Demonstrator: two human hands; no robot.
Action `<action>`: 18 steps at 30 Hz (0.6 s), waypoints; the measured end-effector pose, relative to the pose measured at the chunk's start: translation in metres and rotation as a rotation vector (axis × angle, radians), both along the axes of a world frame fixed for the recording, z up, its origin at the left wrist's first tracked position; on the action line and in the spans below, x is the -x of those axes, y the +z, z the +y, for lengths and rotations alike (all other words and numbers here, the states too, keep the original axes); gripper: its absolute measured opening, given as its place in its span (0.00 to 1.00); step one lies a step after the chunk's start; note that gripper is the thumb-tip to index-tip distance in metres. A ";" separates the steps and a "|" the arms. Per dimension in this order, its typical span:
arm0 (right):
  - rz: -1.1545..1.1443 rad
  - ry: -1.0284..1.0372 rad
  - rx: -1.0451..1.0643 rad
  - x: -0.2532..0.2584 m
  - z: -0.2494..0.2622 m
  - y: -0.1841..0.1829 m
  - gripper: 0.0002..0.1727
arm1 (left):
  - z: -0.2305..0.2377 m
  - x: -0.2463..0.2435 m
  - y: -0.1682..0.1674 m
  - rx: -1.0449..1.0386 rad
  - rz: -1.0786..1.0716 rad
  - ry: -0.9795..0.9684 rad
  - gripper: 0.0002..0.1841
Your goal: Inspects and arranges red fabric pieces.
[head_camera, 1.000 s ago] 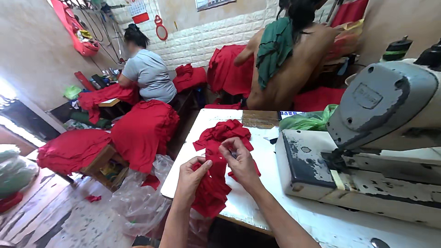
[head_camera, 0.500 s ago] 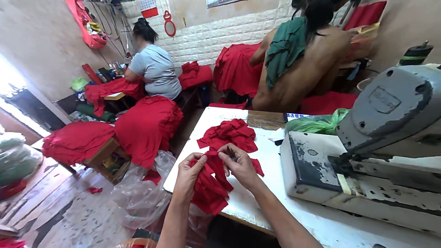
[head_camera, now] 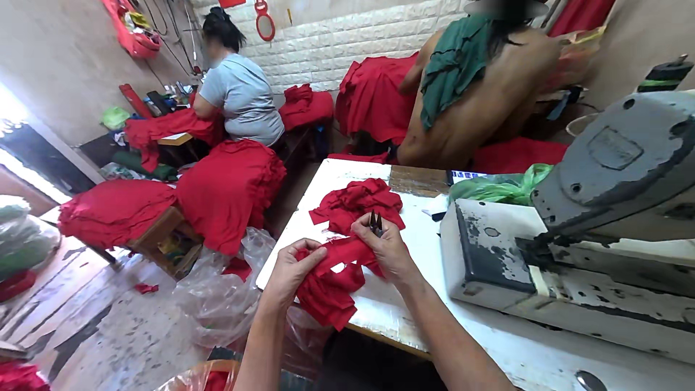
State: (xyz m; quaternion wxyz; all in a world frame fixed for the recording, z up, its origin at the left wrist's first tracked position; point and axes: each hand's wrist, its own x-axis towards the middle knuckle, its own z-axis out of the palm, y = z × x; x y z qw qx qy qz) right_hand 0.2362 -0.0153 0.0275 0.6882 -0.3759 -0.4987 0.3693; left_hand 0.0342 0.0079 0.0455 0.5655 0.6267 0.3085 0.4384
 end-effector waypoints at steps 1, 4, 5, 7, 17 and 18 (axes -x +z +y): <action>-0.001 0.001 -0.009 0.000 0.000 0.000 0.05 | 0.001 0.000 0.000 -0.024 0.039 -0.007 0.03; -0.015 -0.005 -0.020 0.001 0.000 0.000 0.05 | 0.001 -0.002 -0.002 -0.091 0.086 0.017 0.03; -0.034 -0.006 -0.020 0.001 0.000 0.000 0.05 | 0.001 -0.003 -0.002 -0.105 0.082 0.031 0.03; -0.128 -0.008 -0.028 -0.001 0.000 0.000 0.04 | 0.002 -0.005 -0.003 -0.120 0.069 0.059 0.03; -0.468 0.002 -0.014 0.001 -0.001 -0.002 0.10 | 0.002 -0.006 -0.002 -0.192 0.107 0.099 0.03; -0.454 -0.011 -0.030 0.001 -0.001 -0.003 0.10 | 0.001 -0.006 -0.002 -0.191 0.104 0.103 0.03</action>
